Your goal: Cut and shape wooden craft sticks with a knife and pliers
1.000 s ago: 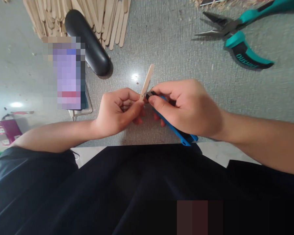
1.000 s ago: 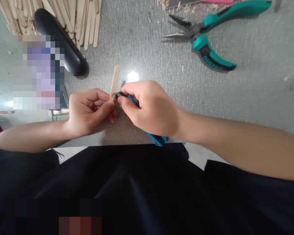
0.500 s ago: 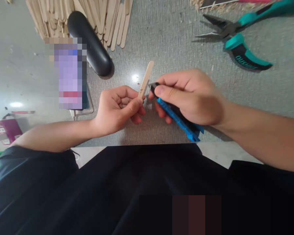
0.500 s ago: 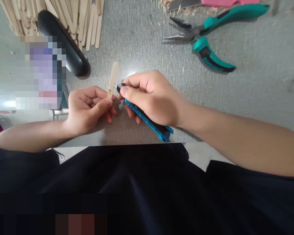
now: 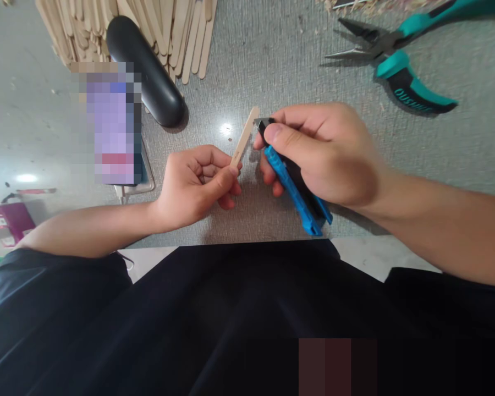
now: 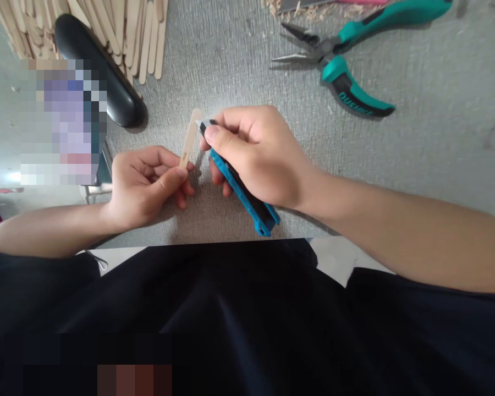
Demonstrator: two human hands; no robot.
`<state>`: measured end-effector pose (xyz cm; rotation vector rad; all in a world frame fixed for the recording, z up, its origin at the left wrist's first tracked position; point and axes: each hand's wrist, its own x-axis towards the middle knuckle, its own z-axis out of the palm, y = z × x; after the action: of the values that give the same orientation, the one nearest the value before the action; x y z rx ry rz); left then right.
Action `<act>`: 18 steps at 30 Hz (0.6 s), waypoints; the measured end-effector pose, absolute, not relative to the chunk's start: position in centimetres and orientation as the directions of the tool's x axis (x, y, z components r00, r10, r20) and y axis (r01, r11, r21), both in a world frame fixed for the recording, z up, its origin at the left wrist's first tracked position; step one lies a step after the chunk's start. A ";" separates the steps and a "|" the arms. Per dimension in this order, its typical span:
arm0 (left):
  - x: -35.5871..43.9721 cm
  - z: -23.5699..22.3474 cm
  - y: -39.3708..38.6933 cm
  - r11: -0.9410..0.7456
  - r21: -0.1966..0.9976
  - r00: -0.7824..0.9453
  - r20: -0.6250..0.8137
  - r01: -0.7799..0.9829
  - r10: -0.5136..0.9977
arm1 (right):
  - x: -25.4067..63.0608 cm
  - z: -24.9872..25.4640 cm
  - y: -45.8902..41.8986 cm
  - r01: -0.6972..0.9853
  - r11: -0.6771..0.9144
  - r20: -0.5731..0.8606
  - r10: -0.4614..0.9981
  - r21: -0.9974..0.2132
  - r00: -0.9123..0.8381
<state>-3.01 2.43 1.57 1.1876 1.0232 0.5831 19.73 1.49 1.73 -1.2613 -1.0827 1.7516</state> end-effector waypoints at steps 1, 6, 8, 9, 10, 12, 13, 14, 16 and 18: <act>-3.0 1.6 2.5 0.311 0.941 0.448 -0.337 0.134 0.828 | 19.8 1.7 1.4 -0.054 -0.393 -0.366 0.892 -0.918 -0.264; -2.9 1.5 2.5 0.293 0.945 0.449 -0.326 0.143 0.832 | 19.8 1.5 0.9 0.033 -0.317 -0.313 0.908 -0.948 -0.277; -3.0 1.4 2.4 0.283 0.949 0.452 -0.314 0.136 0.835 | 19.7 1.7 0.8 0.062 -0.292 -0.299 0.922 -0.954 -0.248; -3.0 1.4 2.4 0.274 0.952 0.458 -0.306 0.136 0.835 | 19.6 1.8 0.8 0.070 -0.286 -0.295 0.931 -0.956 -0.217; -3.0 1.4 2.3 0.258 0.956 0.468 -0.293 0.139 0.834 | 19.5 1.9 0.8 0.071 -0.283 -0.291 0.940 -0.957 -0.180; -3.1 1.3 2.2 0.199 0.968 0.490 -0.248 0.150 0.836 | 19.3 2.2 0.9 0.026 -0.258 -0.259 0.961 -0.966 -0.092; -3.2 1.2 2.2 0.158 0.975 0.498 -0.215 0.154 0.840 | 19.2 2.2 1.0 -0.018 -0.241 -0.240 0.970 -0.970 -0.048; -3.3 1.1 2.1 0.114 0.981 0.505 -0.179 0.157 0.844 | 19.2 2.3 1.1 -0.067 -0.224 -0.223 0.975 -0.972 -0.017; -3.5 0.9 2.0 0.042 0.984 0.510 -0.127 0.176 0.851 | 19.6 2.3 1.2 -0.136 -0.169 -0.173 0.985 -0.976 0.015; -3.6 0.6 2.0 0.007 0.977 0.494 -0.113 0.211 0.862 | 20.3 2.4 1.3 -0.095 -0.099 -0.105 0.993 -0.991 0.056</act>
<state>-3.65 1.95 0.59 1.5113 0.9744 0.6632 20.33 1.33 2.43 -1.2425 -1.0460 1.2798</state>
